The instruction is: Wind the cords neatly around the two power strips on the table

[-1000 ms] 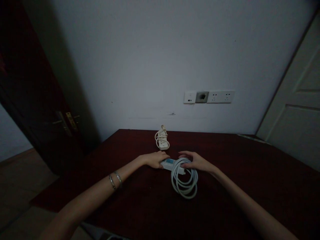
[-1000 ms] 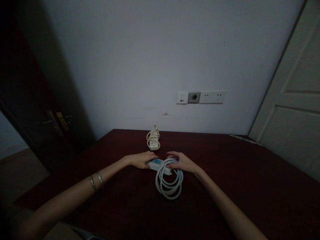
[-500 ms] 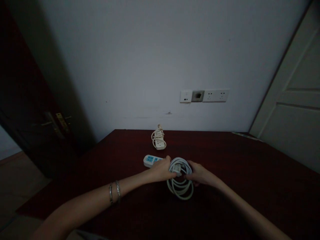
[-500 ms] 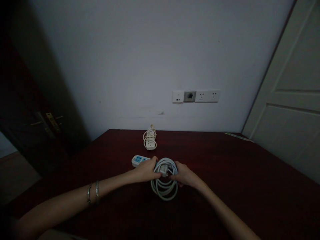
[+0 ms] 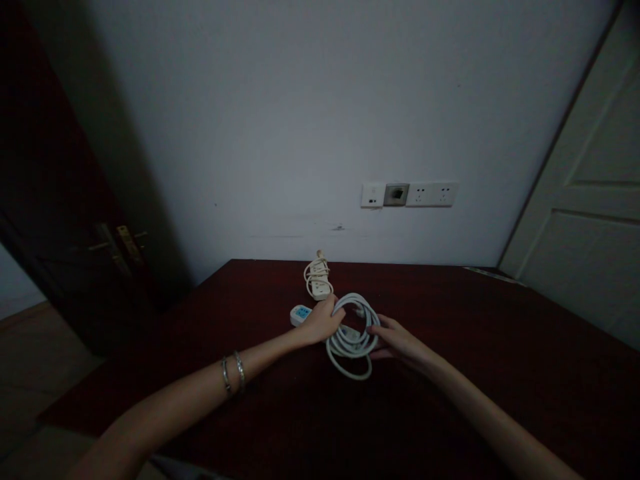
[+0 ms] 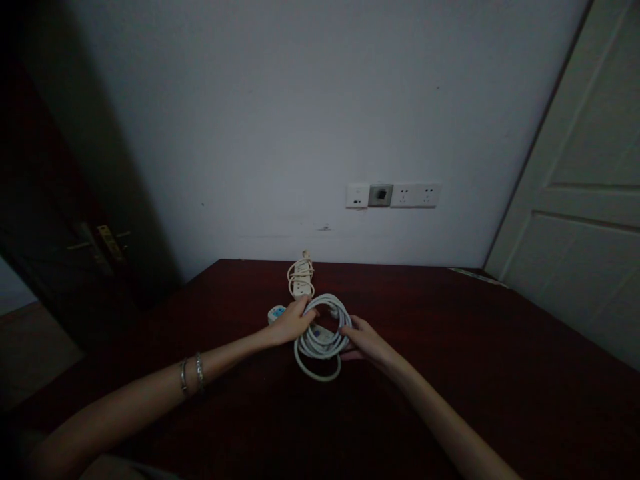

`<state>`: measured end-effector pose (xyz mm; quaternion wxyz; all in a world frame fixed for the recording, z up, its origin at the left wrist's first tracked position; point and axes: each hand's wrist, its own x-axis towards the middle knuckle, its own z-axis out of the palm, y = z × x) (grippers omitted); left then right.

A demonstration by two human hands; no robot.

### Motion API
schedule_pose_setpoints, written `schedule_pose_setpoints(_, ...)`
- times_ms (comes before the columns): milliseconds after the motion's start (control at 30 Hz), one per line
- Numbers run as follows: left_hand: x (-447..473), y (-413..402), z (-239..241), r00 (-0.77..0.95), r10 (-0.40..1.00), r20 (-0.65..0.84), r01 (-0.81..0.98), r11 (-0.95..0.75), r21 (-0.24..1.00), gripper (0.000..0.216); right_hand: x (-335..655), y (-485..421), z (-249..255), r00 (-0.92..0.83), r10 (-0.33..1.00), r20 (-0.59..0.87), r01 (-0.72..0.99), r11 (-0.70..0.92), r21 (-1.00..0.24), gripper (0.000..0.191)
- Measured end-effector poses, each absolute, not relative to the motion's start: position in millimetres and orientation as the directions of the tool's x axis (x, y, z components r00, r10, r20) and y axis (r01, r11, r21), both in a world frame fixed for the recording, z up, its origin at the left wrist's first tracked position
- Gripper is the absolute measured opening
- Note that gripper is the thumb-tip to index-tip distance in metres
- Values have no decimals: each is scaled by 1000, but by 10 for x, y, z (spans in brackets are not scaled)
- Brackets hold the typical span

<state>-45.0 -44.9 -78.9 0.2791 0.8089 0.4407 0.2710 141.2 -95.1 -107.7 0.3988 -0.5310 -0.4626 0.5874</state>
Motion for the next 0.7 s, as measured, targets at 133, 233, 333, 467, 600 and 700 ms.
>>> schedule_pose_setpoints(133,-395,-436,-807,417,901,121,209,-225,952,5,1325,-970,-1038,-167,945,-280,31,-278,-960,33)
schedule_pose_setpoints(233,-370,-454,-783,416,909,35,-4,-36,999,12,1338,-946,-1027,-128,955,-267,56,-262,-963,32)
schedule_pose_setpoints(333,-373,-443,-745,453,887,-89,-138,168,976,15,1369,-921,-1009,-100,968,-232,-27,-236,-971,30)
schedule_pose_setpoints(467,-397,-364,-707,506,848,-160,-162,275,948,16,1373,-912,-984,-97,977,-190,-133,-202,-970,32)
schedule_pose_setpoints(600,-437,-239,-621,575,800,-174,-5,216,976,20,1342,-855,-952,-26,996,-86,-199,-90,-976,49)
schedule_pose_setpoints(700,-465,-130,-518,649,752,-114,163,9,987,20,1315,-734,-921,29,1000,-6,-127,-2,-992,50)
